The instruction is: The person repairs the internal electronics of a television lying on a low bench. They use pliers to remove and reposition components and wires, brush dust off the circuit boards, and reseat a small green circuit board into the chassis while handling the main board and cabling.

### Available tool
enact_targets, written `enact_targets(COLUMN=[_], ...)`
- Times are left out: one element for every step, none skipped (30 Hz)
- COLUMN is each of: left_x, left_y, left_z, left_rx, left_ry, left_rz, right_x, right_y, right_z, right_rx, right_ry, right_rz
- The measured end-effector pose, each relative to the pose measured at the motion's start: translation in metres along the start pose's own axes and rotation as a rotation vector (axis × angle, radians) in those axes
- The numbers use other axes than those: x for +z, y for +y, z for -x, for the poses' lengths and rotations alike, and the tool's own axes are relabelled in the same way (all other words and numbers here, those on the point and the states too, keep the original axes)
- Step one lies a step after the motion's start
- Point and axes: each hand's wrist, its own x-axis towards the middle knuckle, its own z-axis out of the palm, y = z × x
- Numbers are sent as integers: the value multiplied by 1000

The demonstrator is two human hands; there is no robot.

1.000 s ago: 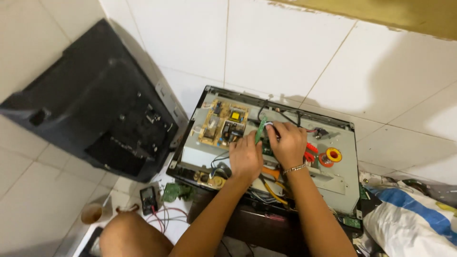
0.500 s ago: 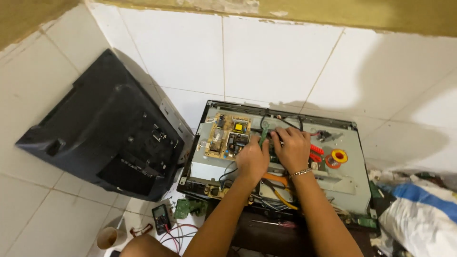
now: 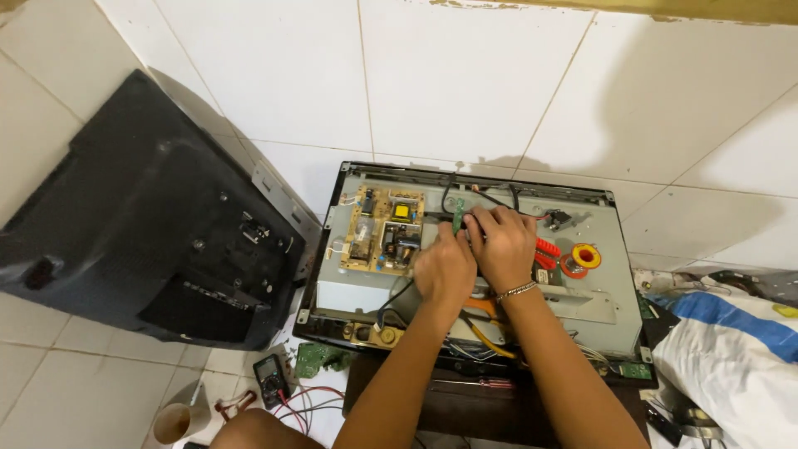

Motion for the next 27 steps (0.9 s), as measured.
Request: enact_targets(left_x=[-2, -5, -8, -4, -2, -1, 0, 1, 3, 2, 2, 3, 3, 3, 2, 5, 6, 7, 6, 6, 6, 6, 5, 3, 9, 17, 26], left_y=[3, 6, 8, 9, 8, 8, 7, 5, 5, 4, 4, 5, 4, 3, 5, 4, 4, 3, 4, 3, 2, 1, 2, 2, 0, -2, -5], left_z=[1, 2, 2, 4, 3, 2, 1, 1, 1, 2, 1, 1, 1, 2, 0, 4, 3, 1, -1, -3, 1, 6, 3, 1, -2, -5, -2], left_rx=[-1, 26, 55, 55, 46, 38, 39, 38, 37, 39, 39, 39, 48, 70, 93, 101, 103, 104, 105, 113, 119, 119, 124, 129, 128, 122, 110], left_ry=[-8, 127, 263, 256, 269, 281, 285, 257, 228, 230, 212, 193, 196, 266, 346, 357, 353, 349, 350, 358, 353, 341, 345, 350, 362, 336, 300], left_rz=[-1, -63, -126, -129, -153, -176, -182, -139, -92, -93, -93, -92, -89, -109, -126, -120, -143, -166, -163, -151, -139, -139, -147, -156, -155, -121, -88], right_x=[0, -1, -1, -2, -1, -2, -1, -2, -3, -1, 1, 3, 8, 12, 16, 14, 13, 12, 10, 8, 4, 2, 4, 5, 5, 6, 5], right_y=[0, 1, 0, 1, 0, -1, -1, -1, 1, 0, 1, 2, 4, 6, 10, 8, 7, 6, 5, 3, 1, 0, 1, 1, 1, 2, 1], right_z=[-1, -1, -3, -1, -1, -2, -2, -2, -2, -1, -1, 0, 3, 7, 7, 9, 7, 5, 1, -2, 1, 7, 5, 3, 1, -1, 2], right_rx=[4, -6, -15, -10, -8, -5, -3, -4, -7, -6, 10, 26, 29, 29, 21, 18, 29, 40, 39, 42, 51, 56, 48, 41, 33, 34, 37], right_ry=[-7, 10, 29, 24, 24, 24, 28, 29, 28, 31, 29, 27, 35, 21, 15, 29, 23, 18, 20, 33, 34, 23, 28, 34, 43, 44, 34], right_rz=[1, 1, -1, -2, -18, -35, -39, -48, -52, -52, -41, -30, -24, -32, -40, -33, -31, -29, -26, -14, -1, 2, -4, -10, -12, -3, 6])
